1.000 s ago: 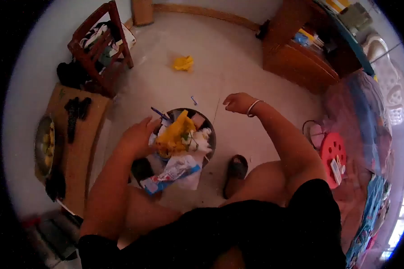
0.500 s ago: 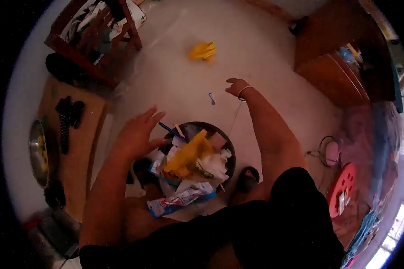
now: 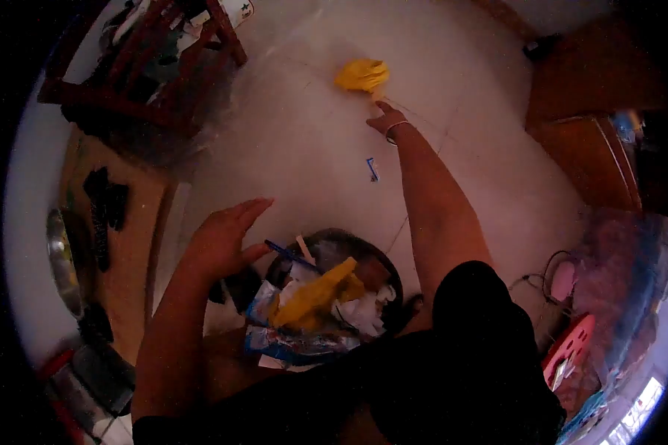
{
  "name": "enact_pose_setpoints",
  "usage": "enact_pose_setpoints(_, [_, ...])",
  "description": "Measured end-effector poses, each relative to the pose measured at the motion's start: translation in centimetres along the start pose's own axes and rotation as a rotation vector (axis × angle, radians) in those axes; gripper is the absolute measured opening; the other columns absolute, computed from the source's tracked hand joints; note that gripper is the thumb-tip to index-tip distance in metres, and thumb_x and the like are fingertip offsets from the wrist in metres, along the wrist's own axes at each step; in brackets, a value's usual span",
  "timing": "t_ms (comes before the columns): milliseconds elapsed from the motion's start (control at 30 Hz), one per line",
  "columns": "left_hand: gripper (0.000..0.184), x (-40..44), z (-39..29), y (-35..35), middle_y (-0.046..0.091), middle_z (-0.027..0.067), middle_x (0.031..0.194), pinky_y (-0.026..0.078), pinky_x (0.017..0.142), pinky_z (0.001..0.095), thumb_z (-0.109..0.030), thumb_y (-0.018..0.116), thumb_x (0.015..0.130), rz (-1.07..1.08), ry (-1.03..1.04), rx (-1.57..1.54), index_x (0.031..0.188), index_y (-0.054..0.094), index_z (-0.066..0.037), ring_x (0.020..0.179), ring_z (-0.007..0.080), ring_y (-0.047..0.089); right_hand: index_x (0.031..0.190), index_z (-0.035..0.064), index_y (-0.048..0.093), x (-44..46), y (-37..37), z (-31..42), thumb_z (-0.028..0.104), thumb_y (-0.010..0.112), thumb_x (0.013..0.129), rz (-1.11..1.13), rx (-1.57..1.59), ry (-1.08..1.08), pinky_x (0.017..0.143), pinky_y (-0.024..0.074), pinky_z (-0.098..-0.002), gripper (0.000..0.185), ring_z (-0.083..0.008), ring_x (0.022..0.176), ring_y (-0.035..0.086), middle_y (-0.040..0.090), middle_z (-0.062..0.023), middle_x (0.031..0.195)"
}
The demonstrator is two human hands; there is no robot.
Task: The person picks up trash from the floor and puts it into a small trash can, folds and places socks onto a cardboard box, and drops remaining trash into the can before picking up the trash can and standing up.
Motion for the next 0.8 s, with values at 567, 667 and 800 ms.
enact_pose_setpoints(567, [0.064, 0.1, 0.8, -0.4, 0.048, 0.0157, 0.125, 0.038, 0.094, 0.0417, -0.031, 0.061, 0.079, 0.026, -0.076, -0.035, 0.135, 0.032, -0.019, 0.108, 0.0346, 0.05, 0.138, 0.0164, 0.025, 2.1, -0.5, 2.0, 0.045, 0.062, 0.075, -0.09, 0.122, 0.089, 0.099, 0.037, -0.0367, 0.079, -0.0309, 0.12, 0.043, 0.039, -0.0171, 0.134])
enact_pose_setpoints(667, [0.063, 0.2, 1.1, -0.4, 0.049, 0.0168, 0.124, 0.038, 0.094, 0.0419, -0.032, 0.06, 0.079, 0.011, -0.051, -0.052, 0.134, 0.032, -0.019, 0.108, 0.0349, 0.05, 0.137, 0.0159, 0.029, 2.4, -0.7, 2.5, 0.045, 0.062, 0.074, -0.112, 0.145, 0.034, 0.097, 0.0379, -0.0346, 0.077, -0.0308, 0.118, 0.045, 0.043, -0.0172, 0.131])
enact_pose_setpoints(800, [0.062, 0.1, 1.5, -0.1, 0.05, 0.0176, 0.123, 0.038, 0.094, 0.042, -0.031, 0.06, 0.08, -0.007, -0.038, -0.079, 0.134, 0.032, -0.019, 0.107, 0.0361, 0.05, 0.136, 0.0149, 0.031, 2.4, -0.9, 4.3, 0.046, 0.063, 0.073, -0.068, 0.116, -0.006, 0.097, 0.0366, -0.0316, 0.078, -0.0307, 0.12, 0.043, 0.042, -0.0185, 0.132])
Point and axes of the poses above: each hand's wrist, its own x-axis towards the middle knuckle, its own y-axis out of the palm, z = x × y, the point moved 3 cm from there along x, towards the middle knuckle
